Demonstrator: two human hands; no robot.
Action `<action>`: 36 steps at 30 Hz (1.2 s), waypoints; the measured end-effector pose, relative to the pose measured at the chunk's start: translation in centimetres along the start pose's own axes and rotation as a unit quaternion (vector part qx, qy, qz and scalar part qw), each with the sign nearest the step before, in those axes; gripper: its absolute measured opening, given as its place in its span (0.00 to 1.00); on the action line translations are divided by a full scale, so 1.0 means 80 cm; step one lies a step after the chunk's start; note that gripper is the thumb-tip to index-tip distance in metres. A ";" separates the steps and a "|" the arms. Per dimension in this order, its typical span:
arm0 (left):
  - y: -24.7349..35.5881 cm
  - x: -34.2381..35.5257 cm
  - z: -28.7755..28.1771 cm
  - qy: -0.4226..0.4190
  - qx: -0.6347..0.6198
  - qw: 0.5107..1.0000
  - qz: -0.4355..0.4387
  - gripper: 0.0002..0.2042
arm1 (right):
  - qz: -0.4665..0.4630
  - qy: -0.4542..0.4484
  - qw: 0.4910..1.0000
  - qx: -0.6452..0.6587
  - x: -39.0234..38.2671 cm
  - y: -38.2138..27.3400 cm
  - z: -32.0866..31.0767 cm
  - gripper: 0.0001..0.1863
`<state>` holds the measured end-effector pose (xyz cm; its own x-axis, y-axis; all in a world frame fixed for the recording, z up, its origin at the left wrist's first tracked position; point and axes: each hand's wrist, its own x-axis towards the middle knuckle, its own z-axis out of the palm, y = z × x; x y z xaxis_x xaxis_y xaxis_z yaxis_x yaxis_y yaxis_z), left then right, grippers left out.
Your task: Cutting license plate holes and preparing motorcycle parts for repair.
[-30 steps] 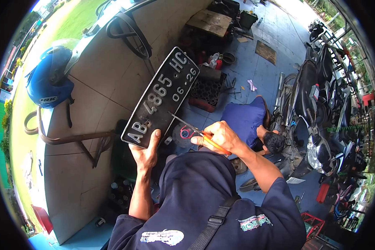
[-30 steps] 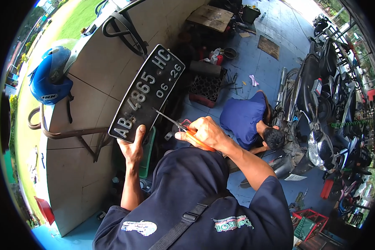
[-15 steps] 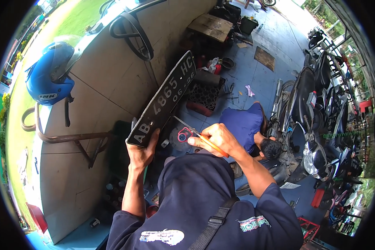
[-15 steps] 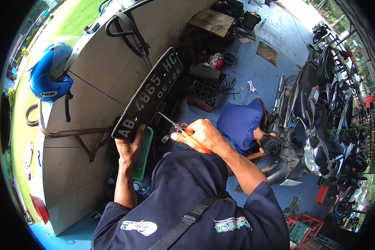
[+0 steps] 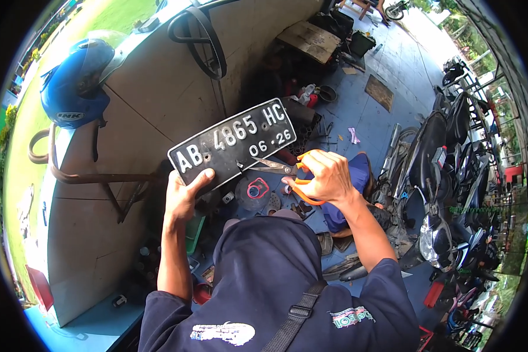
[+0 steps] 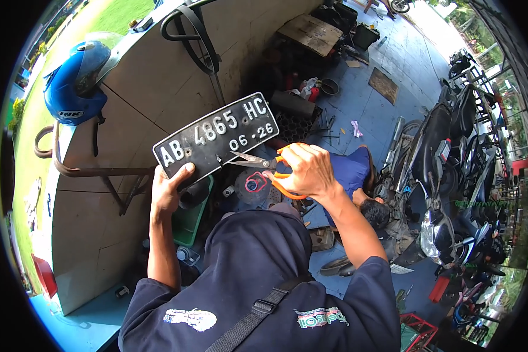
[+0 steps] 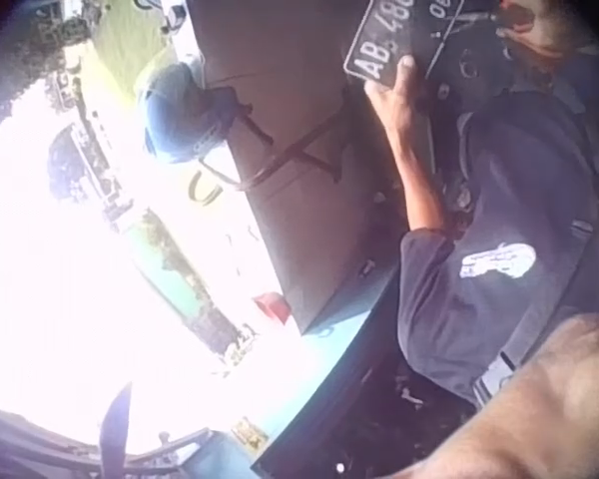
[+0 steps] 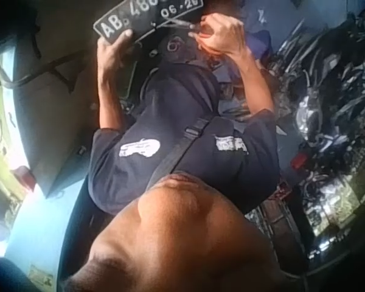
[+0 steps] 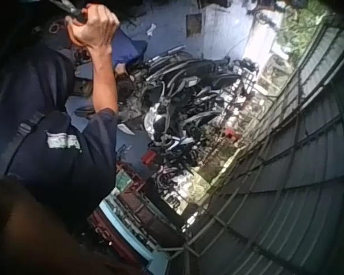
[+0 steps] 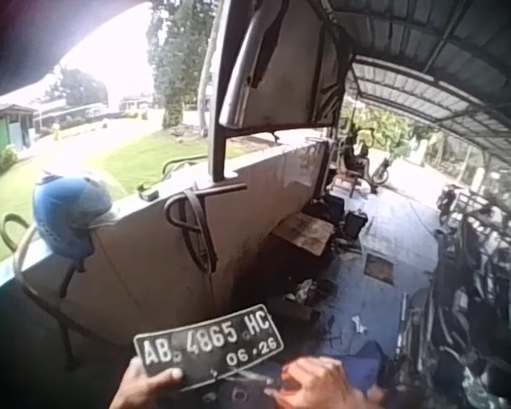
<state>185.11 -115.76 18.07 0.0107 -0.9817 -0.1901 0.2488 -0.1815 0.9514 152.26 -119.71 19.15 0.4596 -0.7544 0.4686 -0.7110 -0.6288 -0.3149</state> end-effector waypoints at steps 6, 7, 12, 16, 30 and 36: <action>-0.003 -0.005 0.009 0.011 -0.048 0.997 -0.058 0.17 | -0.063 -0.013 0.998 0.013 0.007 0.010 0.033 0.20; -0.002 -0.005 0.009 0.014 -0.049 0.997 -0.058 0.17 | -0.065 -0.015 0.998 0.015 0.007 0.012 0.036 0.20; -0.002 -0.010 0.016 0.028 -0.062 0.994 -0.086 0.19 | -0.071 -0.044 0.996 -0.004 -0.009 0.011 0.052 0.16; -0.001 -0.007 0.002 0.011 -0.036 0.994 -0.104 0.21 | -0.080 -0.038 0.996 -0.015 -0.001 0.012 0.054 0.12; -0.009 0.005 -0.006 -0.044 0.019 0.997 -0.060 0.21 | 0.117 -0.216 0.940 0.239 -0.030 0.006 0.068 0.16; 0.000 0.009 -0.015 -0.033 0.033 0.993 -0.105 0.20 | 0.018 -0.114 0.991 0.070 -0.007 -0.004 0.038 0.16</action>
<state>186.31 -116.39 17.61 -0.0987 -0.9230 -0.3719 0.1743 -0.3840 0.9068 153.82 -119.67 16.44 0.5546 -0.7898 0.2618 -0.6558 -0.6086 -0.4467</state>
